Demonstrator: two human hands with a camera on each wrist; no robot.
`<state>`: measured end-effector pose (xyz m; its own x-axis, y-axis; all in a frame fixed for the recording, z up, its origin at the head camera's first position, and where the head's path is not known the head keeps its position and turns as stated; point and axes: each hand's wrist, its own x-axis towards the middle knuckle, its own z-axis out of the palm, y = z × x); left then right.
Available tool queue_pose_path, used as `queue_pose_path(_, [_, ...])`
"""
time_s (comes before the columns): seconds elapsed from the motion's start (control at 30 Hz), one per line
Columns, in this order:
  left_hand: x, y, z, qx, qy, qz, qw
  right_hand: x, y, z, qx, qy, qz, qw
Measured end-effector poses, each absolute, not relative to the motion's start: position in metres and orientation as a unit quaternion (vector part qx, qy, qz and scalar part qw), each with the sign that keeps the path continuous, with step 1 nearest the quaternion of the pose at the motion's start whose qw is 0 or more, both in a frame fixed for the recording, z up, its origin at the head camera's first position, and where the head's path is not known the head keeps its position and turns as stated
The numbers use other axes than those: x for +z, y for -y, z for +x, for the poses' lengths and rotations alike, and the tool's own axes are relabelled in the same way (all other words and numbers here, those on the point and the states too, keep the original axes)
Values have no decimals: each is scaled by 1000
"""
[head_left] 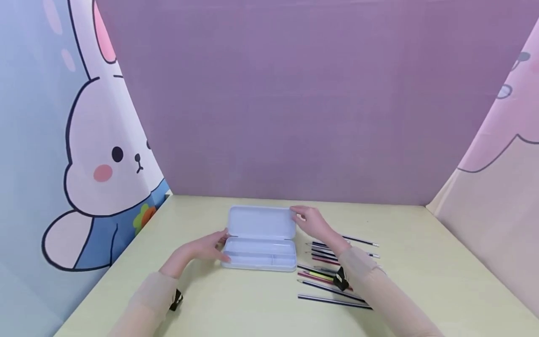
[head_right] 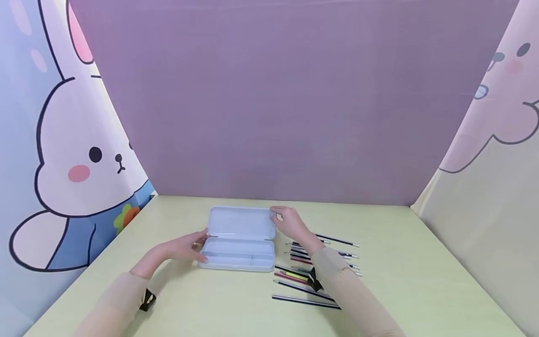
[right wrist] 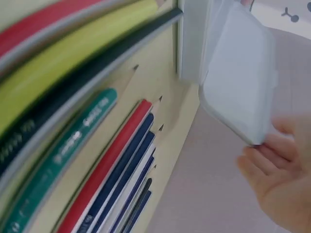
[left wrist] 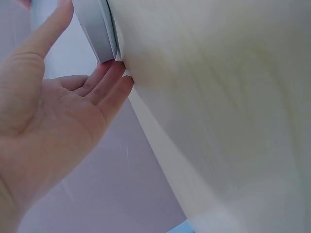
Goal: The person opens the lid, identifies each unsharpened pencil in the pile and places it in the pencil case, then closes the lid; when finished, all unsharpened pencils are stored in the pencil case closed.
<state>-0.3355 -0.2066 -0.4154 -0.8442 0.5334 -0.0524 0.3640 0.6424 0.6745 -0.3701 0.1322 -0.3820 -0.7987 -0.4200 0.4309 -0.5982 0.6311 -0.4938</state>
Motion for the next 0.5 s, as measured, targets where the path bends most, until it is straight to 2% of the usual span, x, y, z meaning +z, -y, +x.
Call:
queue_pose_path(0.27, [-410,205,-335,346,-901,229,129,-391,-141,-379,306,915,263,1])
queue_pose_path(0.5, [-414,204,-334,350,-904,209,128,-399,-143,-386,302,918,254,-42])
